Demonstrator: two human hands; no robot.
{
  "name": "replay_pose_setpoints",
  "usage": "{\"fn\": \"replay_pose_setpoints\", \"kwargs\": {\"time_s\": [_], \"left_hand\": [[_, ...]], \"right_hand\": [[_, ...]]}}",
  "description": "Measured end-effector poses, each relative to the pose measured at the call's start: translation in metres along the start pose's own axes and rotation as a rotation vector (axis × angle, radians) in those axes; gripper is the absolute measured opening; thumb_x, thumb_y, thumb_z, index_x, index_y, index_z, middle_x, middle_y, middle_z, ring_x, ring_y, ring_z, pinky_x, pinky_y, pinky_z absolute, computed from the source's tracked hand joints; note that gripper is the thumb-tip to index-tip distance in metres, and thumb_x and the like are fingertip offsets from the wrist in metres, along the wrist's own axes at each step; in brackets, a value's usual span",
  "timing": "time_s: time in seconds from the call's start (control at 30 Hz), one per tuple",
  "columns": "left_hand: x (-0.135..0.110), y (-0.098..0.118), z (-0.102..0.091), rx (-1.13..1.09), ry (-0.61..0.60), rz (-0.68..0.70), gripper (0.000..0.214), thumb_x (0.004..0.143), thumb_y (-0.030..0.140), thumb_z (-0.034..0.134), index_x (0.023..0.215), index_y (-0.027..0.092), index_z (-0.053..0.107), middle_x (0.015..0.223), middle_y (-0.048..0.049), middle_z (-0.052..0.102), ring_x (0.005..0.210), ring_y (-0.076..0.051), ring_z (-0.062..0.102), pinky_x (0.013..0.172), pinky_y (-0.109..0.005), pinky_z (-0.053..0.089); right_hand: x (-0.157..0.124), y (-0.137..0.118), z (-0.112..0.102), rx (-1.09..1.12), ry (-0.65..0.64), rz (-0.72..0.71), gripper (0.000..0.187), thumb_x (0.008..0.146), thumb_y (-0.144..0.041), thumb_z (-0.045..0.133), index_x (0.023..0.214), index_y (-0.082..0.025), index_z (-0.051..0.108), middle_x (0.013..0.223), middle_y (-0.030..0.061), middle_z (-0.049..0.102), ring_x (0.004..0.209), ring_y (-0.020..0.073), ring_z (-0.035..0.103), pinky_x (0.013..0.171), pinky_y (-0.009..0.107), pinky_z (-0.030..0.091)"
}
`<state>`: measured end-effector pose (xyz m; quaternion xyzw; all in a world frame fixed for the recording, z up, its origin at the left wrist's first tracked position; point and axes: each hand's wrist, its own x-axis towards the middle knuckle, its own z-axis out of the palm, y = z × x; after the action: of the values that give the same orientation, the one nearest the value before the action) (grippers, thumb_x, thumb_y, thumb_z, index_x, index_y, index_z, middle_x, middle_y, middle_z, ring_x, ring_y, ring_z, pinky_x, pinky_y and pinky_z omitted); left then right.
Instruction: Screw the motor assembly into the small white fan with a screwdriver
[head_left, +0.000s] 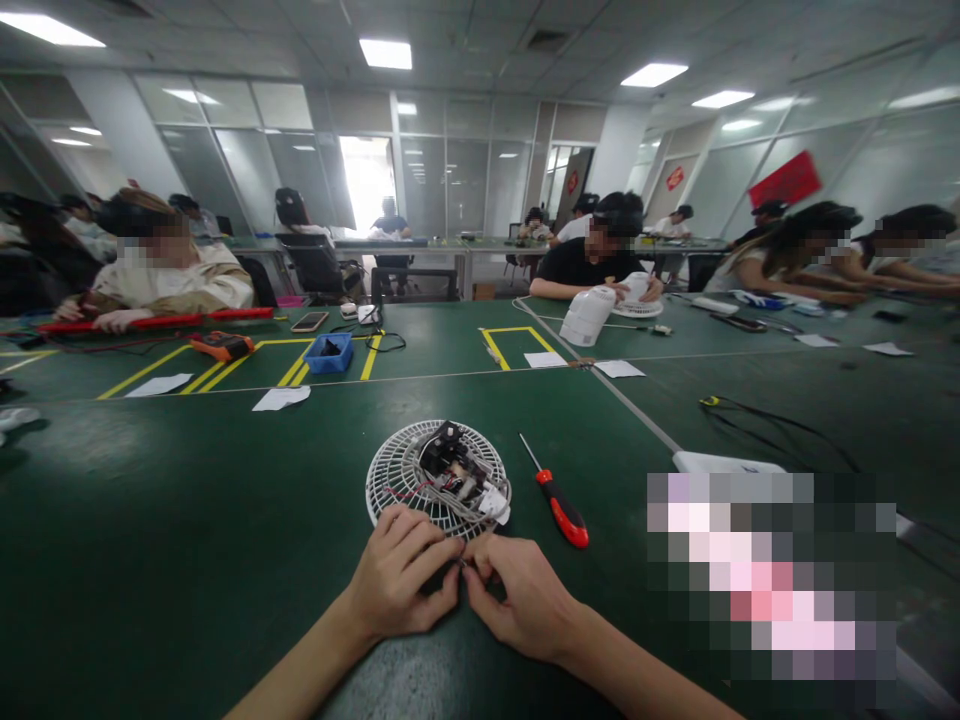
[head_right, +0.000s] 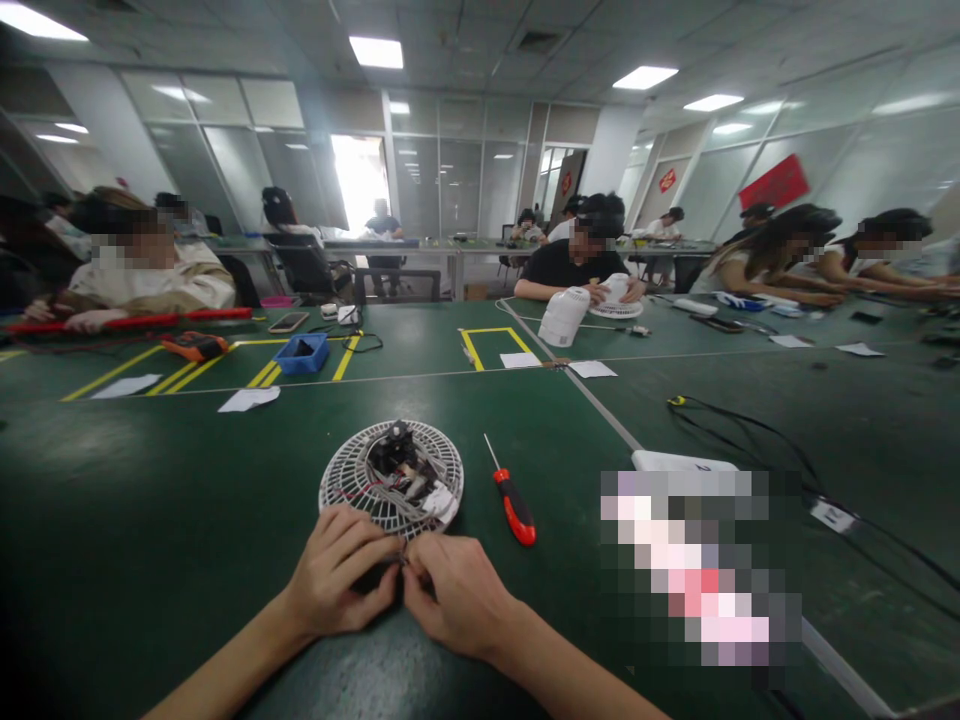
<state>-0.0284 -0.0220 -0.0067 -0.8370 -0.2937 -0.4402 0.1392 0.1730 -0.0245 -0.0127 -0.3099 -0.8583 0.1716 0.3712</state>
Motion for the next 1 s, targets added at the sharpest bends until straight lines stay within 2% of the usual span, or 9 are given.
{"fn": "replay_pose_setpoints", "kwargs": {"time_s": [0.27, 0.6, 0.8, 1.0], "left_hand": [[-0.0017, 0.0004, 0.0008, 0.004, -0.013, 0.018, 0.02, 0.082, 0.013, 0.065, 0.101, 0.019, 0.067, 0.079, -0.0021, 0.069, 0.08, -0.018, 0.06, 0.085, -0.039, 0.044], [-0.0051, -0.0027, 0.0024, -0.034, -0.05, 0.037, 0.022, 0.083, 0.011, 0.066, 0.104, 0.017, 0.068, 0.083, -0.0034, 0.068, 0.085, -0.019, 0.058, 0.087, -0.04, 0.043], [-0.0056, -0.0036, 0.0032, -0.005, -0.057, 0.031, 0.025, 0.085, 0.01, 0.067, 0.108, 0.017, 0.067, 0.085, -0.0033, 0.069, 0.084, -0.018, 0.059, 0.088, -0.039, 0.043], [-0.0058, -0.0038, 0.0028, 0.04, -0.02, 0.023, 0.021, 0.084, 0.011, 0.07, 0.104, 0.016, 0.067, 0.087, -0.0027, 0.071, 0.084, -0.018, 0.059, 0.091, -0.039, 0.042]], "right_hand": [[-0.0003, 0.0025, -0.0011, 0.001, 0.0, 0.0, 0.02, 0.092, -0.015, 0.048, 0.078, -0.026, 0.038, 0.067, -0.0032, 0.055, 0.057, 0.0136, 0.051, 0.057, 0.025, 0.035], [0.0006, 0.0037, -0.0018, 0.01, -0.024, 0.05, 0.022, 0.093, -0.013, 0.043, 0.079, -0.026, 0.034, 0.062, -0.0062, 0.044, 0.05, 0.0127, 0.041, 0.052, 0.024, 0.027], [0.0021, 0.0024, -0.0054, 0.025, -0.028, 0.067, 0.022, 0.095, -0.013, 0.042, 0.08, -0.026, 0.034, 0.063, -0.0056, 0.045, 0.05, 0.0127, 0.04, 0.054, 0.024, 0.029], [0.0035, 0.0032, -0.0073, 0.041, -0.028, 0.074, 0.023, 0.098, -0.016, 0.042, 0.079, -0.026, 0.034, 0.064, -0.0042, 0.053, 0.052, 0.0126, 0.046, 0.056, 0.023, 0.034]]}}
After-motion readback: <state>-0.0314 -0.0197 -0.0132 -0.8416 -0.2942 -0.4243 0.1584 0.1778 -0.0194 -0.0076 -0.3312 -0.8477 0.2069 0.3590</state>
